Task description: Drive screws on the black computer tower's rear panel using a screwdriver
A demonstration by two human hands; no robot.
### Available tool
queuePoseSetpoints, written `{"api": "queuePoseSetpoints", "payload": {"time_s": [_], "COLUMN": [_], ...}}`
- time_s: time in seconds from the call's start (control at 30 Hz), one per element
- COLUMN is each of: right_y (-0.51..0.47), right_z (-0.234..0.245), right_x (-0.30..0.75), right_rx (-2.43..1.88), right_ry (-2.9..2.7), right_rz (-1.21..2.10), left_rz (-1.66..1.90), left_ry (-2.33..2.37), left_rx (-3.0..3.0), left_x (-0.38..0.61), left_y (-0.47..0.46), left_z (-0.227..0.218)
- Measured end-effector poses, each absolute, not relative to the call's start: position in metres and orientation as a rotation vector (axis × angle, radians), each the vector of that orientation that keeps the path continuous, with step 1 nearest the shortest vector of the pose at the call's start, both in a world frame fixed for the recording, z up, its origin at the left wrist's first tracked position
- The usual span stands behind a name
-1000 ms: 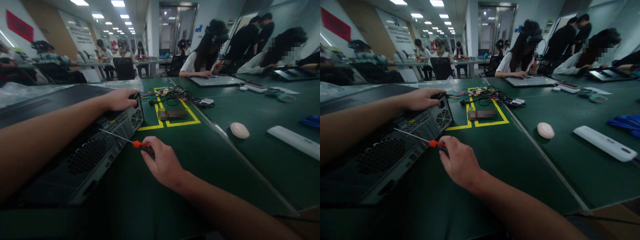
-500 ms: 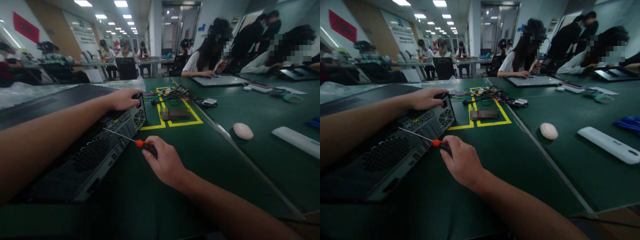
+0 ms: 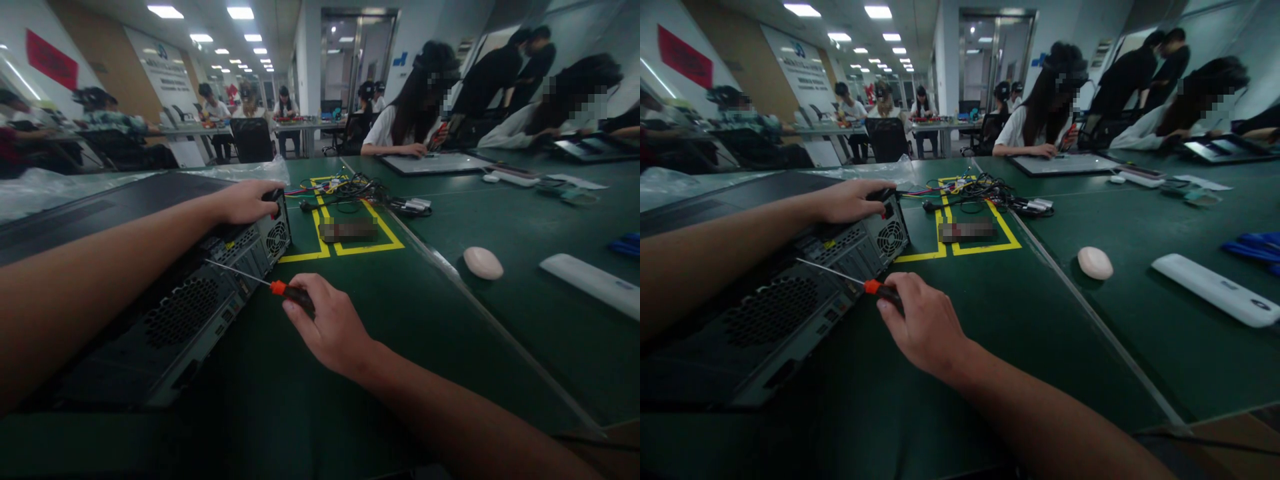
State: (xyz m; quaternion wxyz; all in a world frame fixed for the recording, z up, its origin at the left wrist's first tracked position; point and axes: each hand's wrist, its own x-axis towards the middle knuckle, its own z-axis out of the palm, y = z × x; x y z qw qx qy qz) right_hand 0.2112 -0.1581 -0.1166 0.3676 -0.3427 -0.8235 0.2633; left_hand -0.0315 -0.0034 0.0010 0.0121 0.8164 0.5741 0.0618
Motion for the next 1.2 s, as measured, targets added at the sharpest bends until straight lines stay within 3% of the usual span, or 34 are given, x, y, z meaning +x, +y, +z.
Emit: {"api": "queuePoseSetpoints", "payload": {"time_s": [1.2], "right_y": [-0.1582], "right_z": [-0.1155], "right_x": [0.2116], "right_rx": [-0.906], "right_ry": [-2.157], "right_rz": [0.654], "left_rz": [0.168], "left_ry": [1.805], "left_rx": [2.540], "left_x": [-0.0253], "left_y": [-0.0106], "left_z": [0.0058]}}
